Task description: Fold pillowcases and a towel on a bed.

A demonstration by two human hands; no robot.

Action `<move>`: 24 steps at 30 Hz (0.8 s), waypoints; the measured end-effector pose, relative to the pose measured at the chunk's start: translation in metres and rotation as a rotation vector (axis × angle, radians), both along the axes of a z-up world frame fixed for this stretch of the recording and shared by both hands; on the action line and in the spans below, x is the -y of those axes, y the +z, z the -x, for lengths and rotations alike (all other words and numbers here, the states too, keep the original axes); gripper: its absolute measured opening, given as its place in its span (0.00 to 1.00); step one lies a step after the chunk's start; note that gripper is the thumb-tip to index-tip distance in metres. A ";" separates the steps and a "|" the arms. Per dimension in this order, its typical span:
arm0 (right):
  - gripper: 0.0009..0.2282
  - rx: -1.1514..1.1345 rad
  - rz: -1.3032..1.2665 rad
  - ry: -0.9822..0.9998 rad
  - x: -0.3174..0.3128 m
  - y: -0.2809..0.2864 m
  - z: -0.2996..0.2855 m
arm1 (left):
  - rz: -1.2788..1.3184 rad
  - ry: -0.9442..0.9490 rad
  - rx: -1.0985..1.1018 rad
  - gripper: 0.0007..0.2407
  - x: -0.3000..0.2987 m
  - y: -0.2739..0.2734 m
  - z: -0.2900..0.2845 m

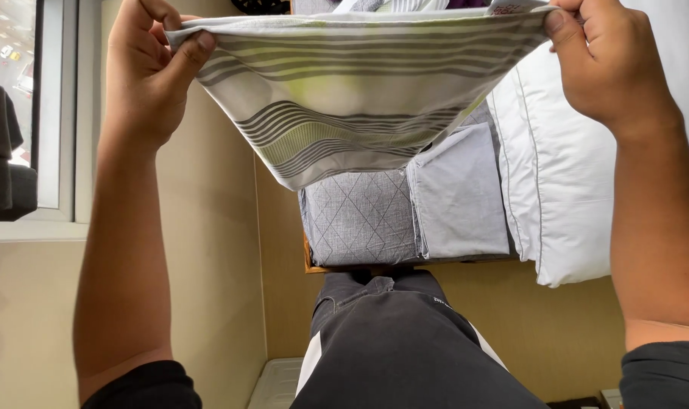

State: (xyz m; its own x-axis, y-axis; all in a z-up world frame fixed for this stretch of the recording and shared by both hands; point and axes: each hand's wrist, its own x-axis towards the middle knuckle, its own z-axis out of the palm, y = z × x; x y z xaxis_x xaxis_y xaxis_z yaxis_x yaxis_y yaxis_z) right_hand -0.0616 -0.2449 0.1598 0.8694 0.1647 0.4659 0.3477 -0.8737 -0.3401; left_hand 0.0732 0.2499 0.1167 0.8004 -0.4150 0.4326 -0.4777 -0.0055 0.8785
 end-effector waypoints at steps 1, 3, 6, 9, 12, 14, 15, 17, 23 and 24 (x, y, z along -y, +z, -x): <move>0.05 0.011 0.038 -0.024 0.000 -0.002 -0.002 | 0.089 -0.036 -0.044 0.12 -0.001 -0.004 0.000; 0.06 -0.076 0.031 -0.049 -0.011 0.011 0.018 | 0.068 0.022 -0.055 0.12 -0.003 0.002 0.025; 0.08 -0.311 0.026 -0.158 -0.013 0.018 0.050 | 0.034 0.015 -0.067 0.13 -0.023 -0.014 0.061; 0.09 -0.502 -0.082 -0.095 0.027 -0.008 0.078 | 0.019 -0.058 -0.128 0.13 -0.039 -0.023 0.100; 0.09 -0.566 -0.310 0.086 0.065 -0.034 0.089 | 0.063 -0.063 -0.234 0.12 -0.041 -0.021 0.120; 0.09 -0.601 -0.432 0.115 0.088 -0.047 0.087 | 0.101 -0.056 -0.291 0.13 -0.035 -0.020 0.121; 0.09 -0.599 -0.469 0.098 0.101 -0.055 0.082 | 0.099 -0.012 -0.321 0.13 -0.032 -0.019 0.118; 0.09 -0.601 -0.507 0.081 0.109 -0.061 0.061 | 0.096 0.033 -0.355 0.14 -0.026 -0.025 0.101; 0.08 -0.674 -0.423 -0.054 0.052 -0.086 -0.081 | 0.161 0.137 -0.629 0.10 0.032 -0.082 -0.027; 0.08 -0.616 -0.493 -0.068 0.055 -0.120 -0.117 | 0.098 0.227 -0.632 0.13 0.047 -0.108 -0.058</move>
